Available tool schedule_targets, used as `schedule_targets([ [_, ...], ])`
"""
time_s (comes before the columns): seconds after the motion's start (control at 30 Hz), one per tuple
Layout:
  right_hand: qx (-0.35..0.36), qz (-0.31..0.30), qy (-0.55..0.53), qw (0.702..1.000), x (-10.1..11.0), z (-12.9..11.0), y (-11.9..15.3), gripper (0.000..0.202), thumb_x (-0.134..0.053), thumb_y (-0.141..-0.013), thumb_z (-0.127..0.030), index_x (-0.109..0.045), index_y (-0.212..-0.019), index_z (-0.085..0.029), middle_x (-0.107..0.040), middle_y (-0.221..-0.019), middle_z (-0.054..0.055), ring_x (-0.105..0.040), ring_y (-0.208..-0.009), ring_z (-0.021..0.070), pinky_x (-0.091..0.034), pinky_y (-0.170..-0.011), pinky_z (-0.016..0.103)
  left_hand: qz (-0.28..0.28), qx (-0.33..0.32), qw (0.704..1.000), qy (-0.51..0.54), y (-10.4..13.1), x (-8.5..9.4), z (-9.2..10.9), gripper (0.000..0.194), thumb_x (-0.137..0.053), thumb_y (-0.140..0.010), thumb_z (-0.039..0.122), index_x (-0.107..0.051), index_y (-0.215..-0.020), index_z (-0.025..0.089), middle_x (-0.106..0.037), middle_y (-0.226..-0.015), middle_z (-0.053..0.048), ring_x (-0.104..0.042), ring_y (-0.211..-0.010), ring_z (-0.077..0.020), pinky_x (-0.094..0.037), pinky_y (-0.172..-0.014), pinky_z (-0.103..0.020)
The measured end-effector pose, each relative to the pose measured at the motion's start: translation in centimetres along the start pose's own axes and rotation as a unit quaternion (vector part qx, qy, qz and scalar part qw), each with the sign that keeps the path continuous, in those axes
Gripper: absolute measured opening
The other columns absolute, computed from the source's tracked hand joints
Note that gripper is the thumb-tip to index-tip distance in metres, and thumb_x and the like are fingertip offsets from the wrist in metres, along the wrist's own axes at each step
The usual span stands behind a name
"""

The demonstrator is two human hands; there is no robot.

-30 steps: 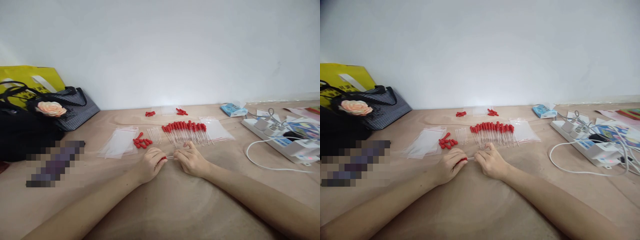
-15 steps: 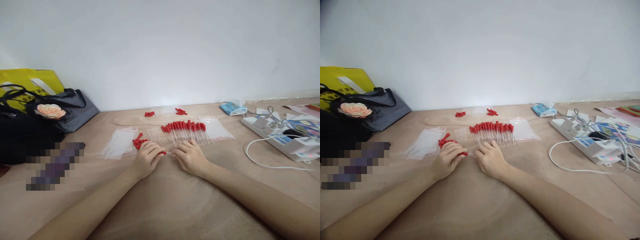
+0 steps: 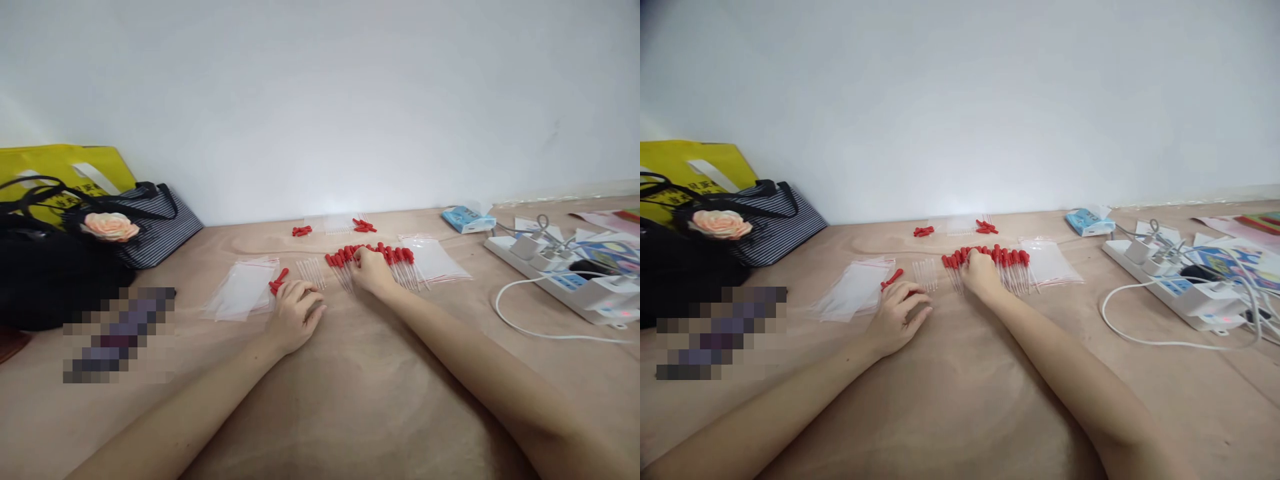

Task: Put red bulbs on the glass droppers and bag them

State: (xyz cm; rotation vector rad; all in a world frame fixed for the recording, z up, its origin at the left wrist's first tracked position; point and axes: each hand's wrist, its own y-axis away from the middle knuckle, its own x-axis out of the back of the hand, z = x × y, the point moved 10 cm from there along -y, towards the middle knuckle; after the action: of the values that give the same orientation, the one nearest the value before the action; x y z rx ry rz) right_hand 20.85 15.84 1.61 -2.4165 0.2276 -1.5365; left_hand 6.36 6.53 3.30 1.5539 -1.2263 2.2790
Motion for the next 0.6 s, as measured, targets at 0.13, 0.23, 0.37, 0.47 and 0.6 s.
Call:
schedule_targets([
  [0.13,-0.027,-0.016,0.018,0.999,-0.8,0.2,-0.4,0.02,-0.046,-0.075,-0.016,-0.055,-0.092,-0.009,-0.064,-0.084,0.015,-0.06,-0.083,0.0237,-0.043,-0.067,0.029,-0.007,0.002,1.0,0.004,0.0,-0.1,0.0,0.011,-0.05,-0.08,0.023,-0.06,-0.08,0.019,-0.058,-0.09,-0.005,-0.05,-0.09,-0.0204,-0.034,-0.085,-0.04],
  [0.23,-0.038,-0.027,0.03,0.998,-1.1,0.4,-0.5,0.02,-0.046,-0.078,-0.02,-0.055,-0.092,-0.01,-0.064,-0.083,0.014,-0.06,-0.083,0.0234,-0.043,-0.066,0.029,-0.006,0.004,1.0,0.005,0.2,-0.3,0.0,0.011,-0.05,-0.08,0.024,-0.06,-0.08,0.019,-0.059,-0.09,-0.005,-0.05,-0.089,-0.0197,-0.034,-0.085,-0.04],
  [0.37,-0.044,-0.038,0.048,0.997,-1.0,0.3,-0.4,0.023,-0.046,-0.081,-0.03,-0.057,-0.088,-0.011,-0.064,-0.084,0.014,-0.061,-0.084,0.0235,-0.044,-0.066,0.029,0.009,0.016,1.0,-0.003,-0.1,0.4,-0.4,0.011,-0.052,-0.078,0.025,-0.061,-0.081,0.02,-0.059,-0.09,-0.005,-0.051,-0.089,-0.0199,-0.033,-0.086,-0.039],
  [0.47,-0.042,-0.04,0.066,0.996,-0.6,-0.6,0.1,0.028,-0.043,-0.083,-0.033,-0.059,-0.089,-0.011,-0.064,-0.086,0.016,-0.061,-0.085,0.0253,-0.044,-0.067,0.032,0.039,0.06,0.997,-0.024,-0.9,2.1,-2.5,0.013,-0.051,-0.078,0.027,-0.061,-0.08,0.019,-0.06,-0.088,-0.005,-0.053,-0.088,-0.0205,-0.035,-0.083,-0.037],
  [0.6,-0.001,-0.058,0.066,0.996,-0.9,-3.7,0.5,0.027,-0.042,-0.083,-0.031,-0.059,-0.093,-0.014,-0.064,-0.092,0.015,-0.06,-0.089,0.026,-0.044,-0.07,0.035,0.033,0.172,0.984,-0.045,-1.5,3.7,-7.7,0.016,-0.047,-0.079,0.028,-0.061,-0.077,0.019,-0.063,-0.084,-0.005,-0.055,-0.083,-0.0203,-0.04,-0.073,-0.032],
])
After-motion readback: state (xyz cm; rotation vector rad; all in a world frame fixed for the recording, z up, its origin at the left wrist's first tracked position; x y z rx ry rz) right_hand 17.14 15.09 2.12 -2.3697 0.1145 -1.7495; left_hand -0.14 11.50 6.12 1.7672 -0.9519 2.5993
